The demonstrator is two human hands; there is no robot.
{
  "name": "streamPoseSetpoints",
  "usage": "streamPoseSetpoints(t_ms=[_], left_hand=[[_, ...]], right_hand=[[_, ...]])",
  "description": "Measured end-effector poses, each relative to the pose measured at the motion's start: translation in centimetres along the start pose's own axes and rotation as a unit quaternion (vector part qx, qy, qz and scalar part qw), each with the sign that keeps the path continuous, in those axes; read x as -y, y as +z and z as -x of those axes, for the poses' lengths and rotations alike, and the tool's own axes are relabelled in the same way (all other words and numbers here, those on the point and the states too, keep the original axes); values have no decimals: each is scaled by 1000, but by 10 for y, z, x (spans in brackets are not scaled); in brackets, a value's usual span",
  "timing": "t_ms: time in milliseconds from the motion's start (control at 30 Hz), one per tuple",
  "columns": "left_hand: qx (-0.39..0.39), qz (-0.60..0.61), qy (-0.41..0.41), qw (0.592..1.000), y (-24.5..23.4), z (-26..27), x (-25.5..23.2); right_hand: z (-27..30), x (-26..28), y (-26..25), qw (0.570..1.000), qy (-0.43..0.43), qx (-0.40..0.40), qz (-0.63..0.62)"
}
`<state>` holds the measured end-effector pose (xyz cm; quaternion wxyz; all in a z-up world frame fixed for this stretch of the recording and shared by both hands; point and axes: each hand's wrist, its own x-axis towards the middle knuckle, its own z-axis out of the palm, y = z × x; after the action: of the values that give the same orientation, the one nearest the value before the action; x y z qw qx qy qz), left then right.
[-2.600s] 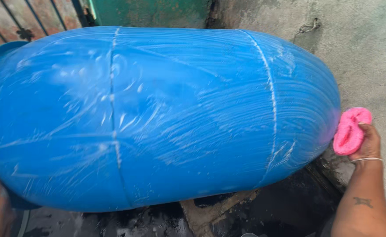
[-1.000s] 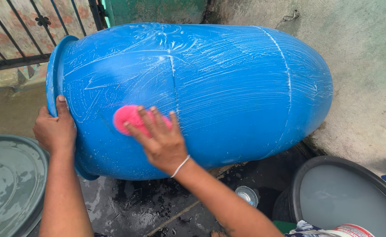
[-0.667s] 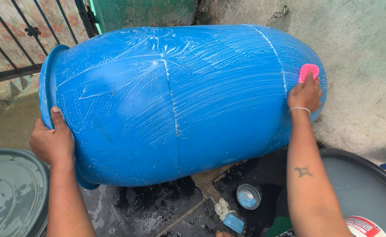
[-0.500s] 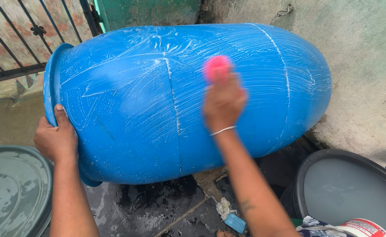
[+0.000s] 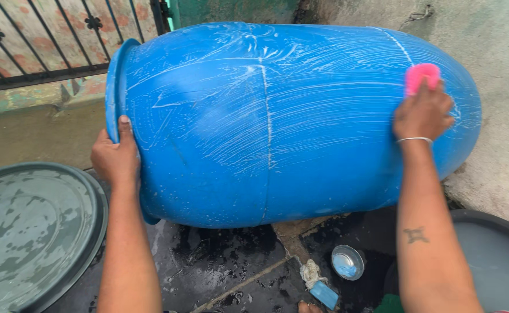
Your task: The person cleans the exterior of a large blue plastic barrel using a pink sponge and soapy water, applying soap in circular motions and then wiping the surface with their bare hands.
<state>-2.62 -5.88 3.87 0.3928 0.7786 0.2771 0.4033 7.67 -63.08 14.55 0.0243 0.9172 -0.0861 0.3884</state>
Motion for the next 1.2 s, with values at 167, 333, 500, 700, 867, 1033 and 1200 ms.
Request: streamPoseSetpoints(t_ms=[167,333,500,700,867,1033,1200], left_hand=[[43,97,-72,992,-6,0,-2],[236,458,-222,828,-32,-4,9],[313,403,-281,813,-44,12,27],[333,429,-255,800,-40,14,37],[336,445,-262,788,-39,15,34],[337,411,-270,803,-43,17,32],[260,407,-275,831,-28,20,40]], right_hand=[[27,109,14,994,-44,-87,-40],[121,335,-78,942,-242,-72,-222],[171,377,-100,906,-361,-101,-196],[310,315,-80,797,-588,-78,-113],[255,342,-85,799,-555,-121,-198],[78,407,-93,887,-402,-40,-223],[92,411,-84,904,-357,-107,-209]])
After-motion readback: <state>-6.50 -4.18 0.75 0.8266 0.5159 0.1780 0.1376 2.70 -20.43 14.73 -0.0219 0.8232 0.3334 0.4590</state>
